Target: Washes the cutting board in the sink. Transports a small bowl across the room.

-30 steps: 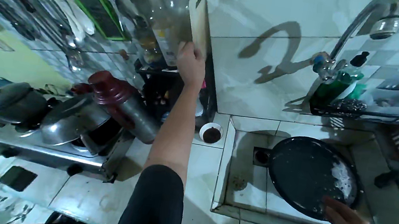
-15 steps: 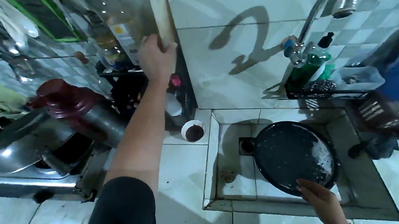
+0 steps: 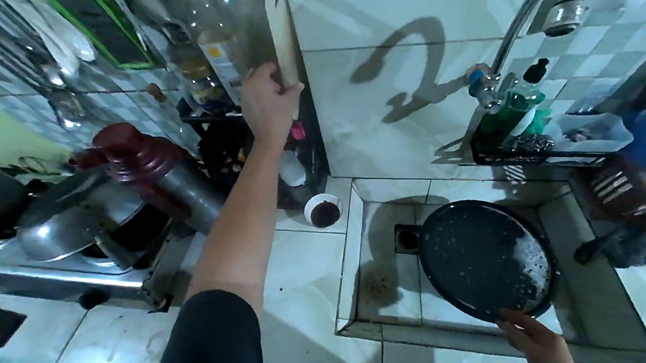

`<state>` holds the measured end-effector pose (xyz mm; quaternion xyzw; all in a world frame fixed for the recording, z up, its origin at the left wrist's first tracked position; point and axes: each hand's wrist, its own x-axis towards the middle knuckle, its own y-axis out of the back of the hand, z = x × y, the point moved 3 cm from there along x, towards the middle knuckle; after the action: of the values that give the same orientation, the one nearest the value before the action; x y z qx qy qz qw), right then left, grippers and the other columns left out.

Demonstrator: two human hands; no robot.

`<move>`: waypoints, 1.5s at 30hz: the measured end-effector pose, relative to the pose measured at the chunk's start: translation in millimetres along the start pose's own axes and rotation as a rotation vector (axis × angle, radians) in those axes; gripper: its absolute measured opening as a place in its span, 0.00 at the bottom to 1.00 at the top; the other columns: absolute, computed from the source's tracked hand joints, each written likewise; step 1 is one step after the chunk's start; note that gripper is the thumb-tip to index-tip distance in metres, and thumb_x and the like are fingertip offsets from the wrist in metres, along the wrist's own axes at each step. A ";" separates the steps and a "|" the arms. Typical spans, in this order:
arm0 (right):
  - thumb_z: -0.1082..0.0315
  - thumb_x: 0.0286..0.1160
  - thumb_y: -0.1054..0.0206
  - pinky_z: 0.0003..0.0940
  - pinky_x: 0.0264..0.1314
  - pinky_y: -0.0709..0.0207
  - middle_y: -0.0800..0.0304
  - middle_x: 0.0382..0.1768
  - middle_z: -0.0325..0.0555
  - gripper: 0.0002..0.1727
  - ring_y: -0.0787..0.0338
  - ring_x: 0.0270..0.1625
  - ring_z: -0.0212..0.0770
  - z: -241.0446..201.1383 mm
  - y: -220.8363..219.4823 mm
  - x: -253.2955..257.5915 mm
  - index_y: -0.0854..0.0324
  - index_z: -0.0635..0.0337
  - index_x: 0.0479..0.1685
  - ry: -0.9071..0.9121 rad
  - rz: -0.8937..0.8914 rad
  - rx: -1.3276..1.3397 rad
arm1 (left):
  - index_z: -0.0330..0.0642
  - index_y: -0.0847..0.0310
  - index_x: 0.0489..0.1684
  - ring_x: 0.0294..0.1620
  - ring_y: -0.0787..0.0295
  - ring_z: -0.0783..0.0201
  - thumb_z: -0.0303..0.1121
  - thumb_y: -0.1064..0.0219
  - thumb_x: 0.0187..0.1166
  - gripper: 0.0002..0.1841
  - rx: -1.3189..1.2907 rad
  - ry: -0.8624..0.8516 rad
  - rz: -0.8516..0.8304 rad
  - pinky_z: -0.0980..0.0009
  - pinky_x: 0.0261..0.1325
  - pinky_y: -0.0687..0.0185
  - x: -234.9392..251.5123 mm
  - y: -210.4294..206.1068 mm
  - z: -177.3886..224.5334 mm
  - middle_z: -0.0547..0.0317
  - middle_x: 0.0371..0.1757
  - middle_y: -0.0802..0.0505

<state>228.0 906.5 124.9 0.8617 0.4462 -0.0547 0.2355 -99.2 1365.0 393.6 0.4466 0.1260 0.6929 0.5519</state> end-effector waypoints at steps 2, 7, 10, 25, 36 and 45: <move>0.70 0.80 0.32 0.42 0.56 0.13 0.08 0.59 0.54 0.16 0.07 0.51 0.42 3.7 2.0 -2.2 0.14 0.65 0.63 -0.004 0.008 0.013 | 0.37 0.20 0.74 0.59 0.13 0.51 0.42 0.30 0.79 0.27 -0.058 -0.056 0.029 0.54 0.68 0.20 -12.0 4.0 -2.3 0.43 0.58 0.10; 0.69 0.79 0.33 0.39 0.55 0.11 0.08 0.60 0.53 0.17 0.06 0.52 0.40 6.4 2.5 -8.1 0.15 0.66 0.64 0.002 -0.006 0.025 | 0.29 0.13 0.52 0.54 0.08 0.46 0.42 0.38 0.88 0.20 -0.067 0.020 -0.188 0.47 0.65 0.16 -98.0 -13.4 -39.8 0.38 0.50 0.07; 0.71 0.79 0.33 0.36 0.53 0.11 0.08 0.57 0.53 0.16 0.07 0.50 0.39 4.7 1.9 -8.7 0.14 0.67 0.62 0.043 -0.027 0.031 | 0.26 0.17 0.59 0.56 0.09 0.38 0.50 0.44 0.91 0.28 -0.127 0.376 -0.387 0.39 0.63 0.17 -154.5 -64.9 -115.3 0.30 0.56 0.10; 0.67 0.81 0.36 0.37 0.57 0.11 0.08 0.60 0.51 0.18 0.06 0.54 0.39 -13.2 -46.5 -15.7 0.15 0.66 0.64 0.069 -0.205 -0.048 | 0.33 0.34 0.81 0.46 0.06 0.46 0.37 0.57 0.97 0.22 -0.656 0.837 -0.437 0.53 0.51 0.08 -229.4 -154.9 -173.3 0.28 0.64 0.15; 0.46 0.85 0.42 0.52 0.65 0.12 0.15 0.72 0.55 0.35 0.10 0.67 0.55 -81.9 -137.0 -24.0 0.35 0.61 0.84 -0.044 -0.656 0.407 | 0.35 0.29 0.80 0.46 0.04 0.51 0.37 0.52 0.95 0.22 -0.826 0.598 -0.613 0.52 0.48 0.04 -327.8 -45.3 -80.2 0.37 0.62 0.11; 0.30 0.87 0.72 0.49 0.44 0.07 0.10 0.61 0.50 0.42 0.05 0.53 0.50 -99.4 -149.6 -77.5 0.34 0.51 0.81 -0.047 -0.781 0.281 | 0.35 0.26 0.77 0.39 0.05 0.56 0.34 0.50 0.95 0.20 -0.842 0.718 -0.578 0.57 0.45 0.05 -433.0 47.9 -16.7 0.41 0.53 0.09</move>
<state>51.4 967.6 182.8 0.6499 0.7222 -0.2201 0.0872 -146.6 973.2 208.4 -0.1220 0.1356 0.6127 0.7690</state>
